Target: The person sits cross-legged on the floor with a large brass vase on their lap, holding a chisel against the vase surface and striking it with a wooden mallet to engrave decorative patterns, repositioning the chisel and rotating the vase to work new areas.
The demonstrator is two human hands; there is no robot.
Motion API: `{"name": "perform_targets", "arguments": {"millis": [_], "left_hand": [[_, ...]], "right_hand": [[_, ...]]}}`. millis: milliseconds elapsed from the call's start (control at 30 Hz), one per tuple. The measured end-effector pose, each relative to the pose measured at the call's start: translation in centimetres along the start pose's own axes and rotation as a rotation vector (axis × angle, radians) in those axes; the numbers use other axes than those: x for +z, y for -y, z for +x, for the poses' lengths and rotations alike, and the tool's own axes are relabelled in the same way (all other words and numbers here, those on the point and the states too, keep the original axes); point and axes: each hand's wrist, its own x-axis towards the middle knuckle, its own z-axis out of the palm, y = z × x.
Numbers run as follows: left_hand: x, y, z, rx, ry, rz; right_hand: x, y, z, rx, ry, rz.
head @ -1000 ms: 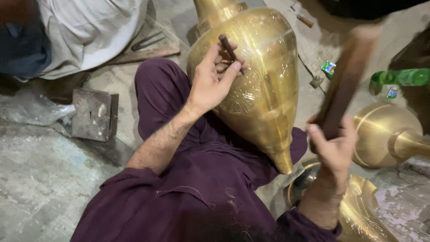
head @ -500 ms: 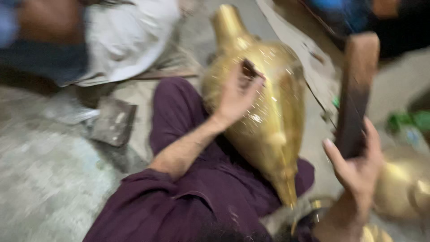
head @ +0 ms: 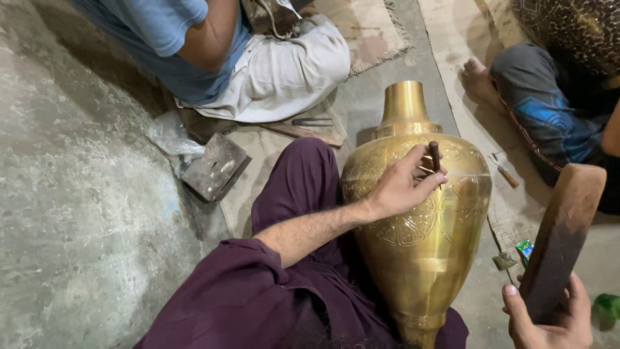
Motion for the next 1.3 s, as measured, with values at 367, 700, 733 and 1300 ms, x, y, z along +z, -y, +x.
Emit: {"name": "perform_targets", "arguments": {"millis": [367,700,733,1300], "left_hand": [[-0.1,2.9,0.8,-0.138,-0.026,0.123],[-2.4,1.9,-0.8,-0.041,0.097,-0.194],[-2.3,1.5,-0.8,-0.042,0.101,-0.190],[0.1,0.2,-0.2,0.038,0.050,0.050]], "right_hand": [[5.3,-1.6,-1.0,0.681,0.184,0.932],[9.9,1.9,-3.3,0.499,0.401,1.517],[10.0,2.7,-3.2,0.477,0.395,1.519],[4.6,6.4,5.6,0.137,0.287,0.169]]}}
